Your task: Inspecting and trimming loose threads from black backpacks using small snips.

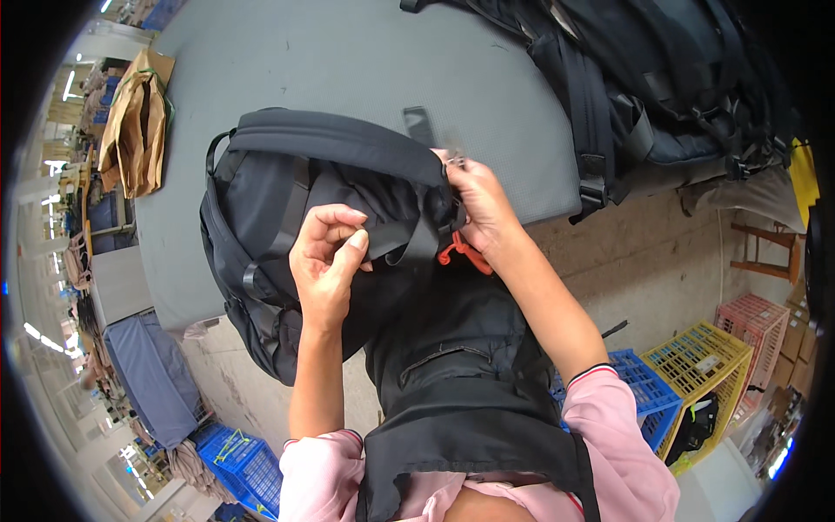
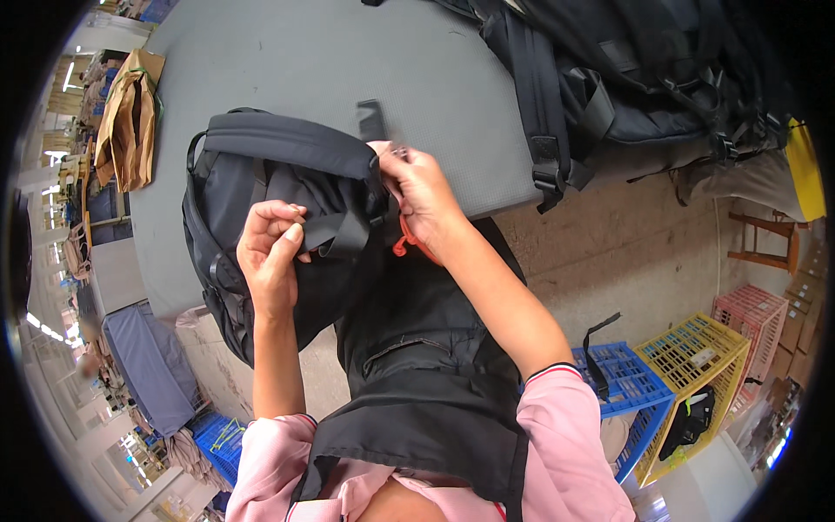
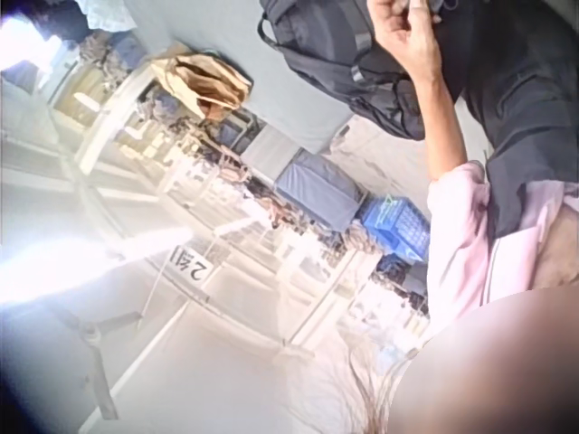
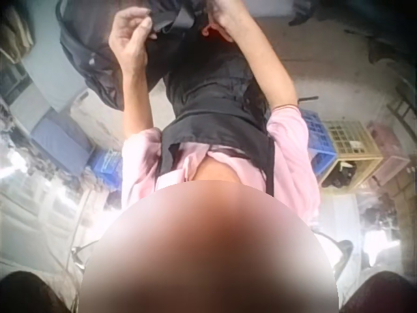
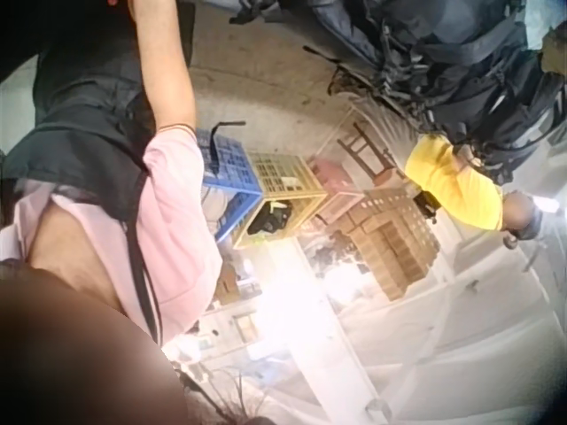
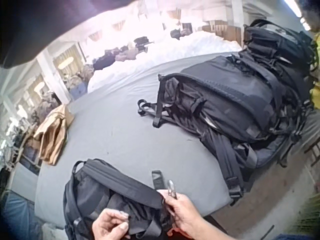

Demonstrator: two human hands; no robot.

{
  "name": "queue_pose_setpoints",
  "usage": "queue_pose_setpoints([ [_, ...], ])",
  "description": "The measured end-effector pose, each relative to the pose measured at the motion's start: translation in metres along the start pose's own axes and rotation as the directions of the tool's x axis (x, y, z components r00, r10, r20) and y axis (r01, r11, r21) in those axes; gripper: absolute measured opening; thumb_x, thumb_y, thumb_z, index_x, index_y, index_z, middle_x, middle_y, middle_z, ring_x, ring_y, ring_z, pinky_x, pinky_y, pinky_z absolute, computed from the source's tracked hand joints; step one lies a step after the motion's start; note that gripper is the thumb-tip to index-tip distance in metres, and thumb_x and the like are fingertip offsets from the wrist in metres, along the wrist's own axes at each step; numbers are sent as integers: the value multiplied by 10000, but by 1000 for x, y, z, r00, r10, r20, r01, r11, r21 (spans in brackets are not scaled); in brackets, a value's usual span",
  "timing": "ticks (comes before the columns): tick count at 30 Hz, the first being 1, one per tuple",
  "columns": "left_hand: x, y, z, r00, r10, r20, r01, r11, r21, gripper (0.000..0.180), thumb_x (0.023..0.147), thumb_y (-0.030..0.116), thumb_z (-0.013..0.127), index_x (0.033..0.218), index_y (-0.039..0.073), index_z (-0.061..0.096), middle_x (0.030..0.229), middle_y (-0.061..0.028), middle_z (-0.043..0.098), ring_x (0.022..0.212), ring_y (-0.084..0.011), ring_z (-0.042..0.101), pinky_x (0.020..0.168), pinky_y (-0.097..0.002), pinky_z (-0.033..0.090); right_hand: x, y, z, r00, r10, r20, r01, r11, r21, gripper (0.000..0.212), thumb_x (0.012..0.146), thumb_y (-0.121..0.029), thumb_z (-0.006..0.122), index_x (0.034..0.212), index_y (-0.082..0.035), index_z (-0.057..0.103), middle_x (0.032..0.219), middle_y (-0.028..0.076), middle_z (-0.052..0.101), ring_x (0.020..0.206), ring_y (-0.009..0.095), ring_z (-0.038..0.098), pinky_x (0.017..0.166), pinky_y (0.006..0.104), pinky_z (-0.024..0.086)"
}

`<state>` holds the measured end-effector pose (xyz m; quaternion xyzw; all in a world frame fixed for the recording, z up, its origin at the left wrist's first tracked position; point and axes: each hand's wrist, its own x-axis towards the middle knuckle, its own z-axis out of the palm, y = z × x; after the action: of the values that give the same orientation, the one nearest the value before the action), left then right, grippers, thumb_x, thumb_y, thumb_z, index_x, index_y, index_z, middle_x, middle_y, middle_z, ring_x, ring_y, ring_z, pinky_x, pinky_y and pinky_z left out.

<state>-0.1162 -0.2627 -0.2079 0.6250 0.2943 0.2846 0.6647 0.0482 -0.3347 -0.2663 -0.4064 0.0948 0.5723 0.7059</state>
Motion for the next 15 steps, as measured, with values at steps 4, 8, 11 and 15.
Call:
queue_pose_setpoints([
  [4,1,-4,7,940,341,19,-274,721,636,152,793,-50,571,938,-4,583,901,-79,606,815,-180,587,784,-312,469,-17,-18,-20,853,-521,-13,516,848,-124,139,880,-60,572,985,-14,651,907,36,666,450,-9,330,408,163,252],
  [8,-3,24,39,804,587,99,-509,591,626,214,759,-52,592,967,-6,617,1064,-159,607,992,-285,587,875,-353,463,-63,-13,-18,792,-597,129,603,731,-320,100,880,-14,538,918,-9,631,897,39,670,624,15,444,586,173,379],
  [11,-1,26,72,900,380,215,-435,742,510,279,788,40,648,1056,-31,613,1124,-202,606,1027,-322,599,877,-366,473,-84,8,-27,624,-746,233,760,511,-401,104,818,64,548,820,-26,600,749,13,602,585,50,458,547,197,375],
  [15,9,6,73,939,137,314,-284,824,490,232,867,96,597,1042,-50,642,1048,-156,652,975,-197,613,905,-331,446,-92,23,-41,535,-752,386,799,301,-521,159,733,127,576,768,-27,585,684,27,561,528,75,454,494,218,352],
])
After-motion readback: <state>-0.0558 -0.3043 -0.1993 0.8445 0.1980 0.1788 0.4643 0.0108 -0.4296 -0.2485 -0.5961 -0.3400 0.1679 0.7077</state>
